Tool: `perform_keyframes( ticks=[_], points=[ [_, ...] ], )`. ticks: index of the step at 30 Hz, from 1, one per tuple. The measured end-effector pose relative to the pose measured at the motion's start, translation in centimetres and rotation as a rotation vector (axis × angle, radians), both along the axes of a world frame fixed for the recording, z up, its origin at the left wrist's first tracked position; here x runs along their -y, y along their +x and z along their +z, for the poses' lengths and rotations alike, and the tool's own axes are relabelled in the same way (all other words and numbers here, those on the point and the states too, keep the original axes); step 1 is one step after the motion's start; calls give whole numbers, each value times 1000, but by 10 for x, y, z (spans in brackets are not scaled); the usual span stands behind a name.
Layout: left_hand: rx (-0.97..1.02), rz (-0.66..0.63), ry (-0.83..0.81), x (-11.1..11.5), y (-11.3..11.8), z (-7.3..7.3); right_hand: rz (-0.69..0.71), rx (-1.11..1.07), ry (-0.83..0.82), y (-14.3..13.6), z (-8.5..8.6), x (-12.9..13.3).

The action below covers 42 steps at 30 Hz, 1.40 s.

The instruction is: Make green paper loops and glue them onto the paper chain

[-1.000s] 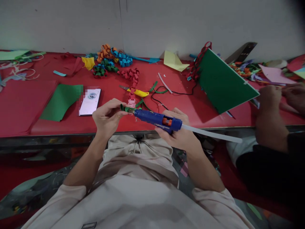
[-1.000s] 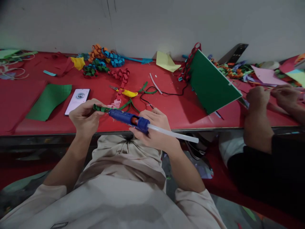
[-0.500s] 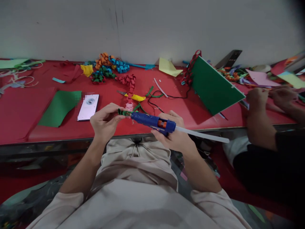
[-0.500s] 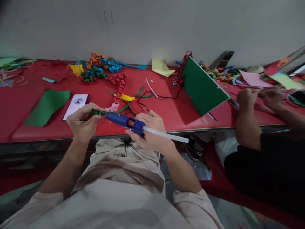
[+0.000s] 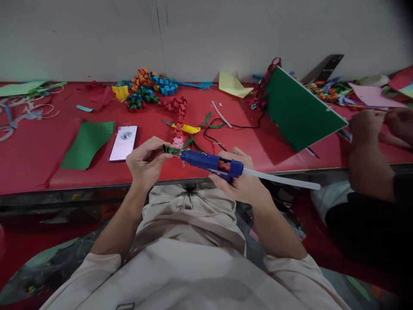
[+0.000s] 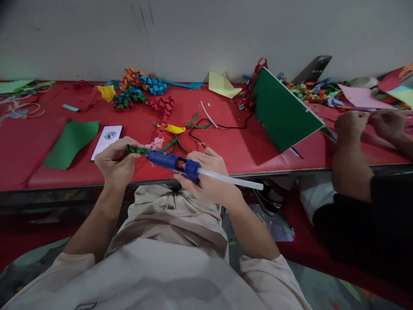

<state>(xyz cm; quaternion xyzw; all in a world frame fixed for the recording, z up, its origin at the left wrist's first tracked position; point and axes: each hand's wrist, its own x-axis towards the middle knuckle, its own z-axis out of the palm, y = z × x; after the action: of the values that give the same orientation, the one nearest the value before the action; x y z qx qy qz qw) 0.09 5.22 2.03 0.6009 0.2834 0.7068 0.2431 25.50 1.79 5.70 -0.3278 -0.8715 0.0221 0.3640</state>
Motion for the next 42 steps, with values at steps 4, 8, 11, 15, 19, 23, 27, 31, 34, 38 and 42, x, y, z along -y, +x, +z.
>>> perform_keyframes(
  ticks=[4,8,11,15,19,23,27,31,34,38,42],
  points=[
    [-34,-10,34,0,0,0,8,-7,1,0,0,0],
    [-75,-13,74,2,-1,2,-19,16,-30,-1,1,0],
    [-75,9,47,2,-3,4,-16,-32,-29,3,-2,2],
    [6,25,107,-1,-6,5,-145,-161,-111,32,-14,4],
    [-54,56,96,-3,-13,2,-379,-239,-173,86,-29,-9],
    [-45,135,77,-6,-23,-9,-457,-210,-295,139,-36,-41],
    [-12,141,33,-8,-27,-18,-276,-85,-530,171,-45,-73],
    [26,107,36,-5,-22,-12,-212,-25,-571,185,-61,-87],
    [63,112,65,-4,-17,-7,-268,-110,-466,187,-72,-79],
    [74,155,72,-4,-16,-8,-590,-594,394,164,-82,-54],
    [49,172,38,3,-14,-11,-531,-757,643,84,-68,-21]
  ],
)
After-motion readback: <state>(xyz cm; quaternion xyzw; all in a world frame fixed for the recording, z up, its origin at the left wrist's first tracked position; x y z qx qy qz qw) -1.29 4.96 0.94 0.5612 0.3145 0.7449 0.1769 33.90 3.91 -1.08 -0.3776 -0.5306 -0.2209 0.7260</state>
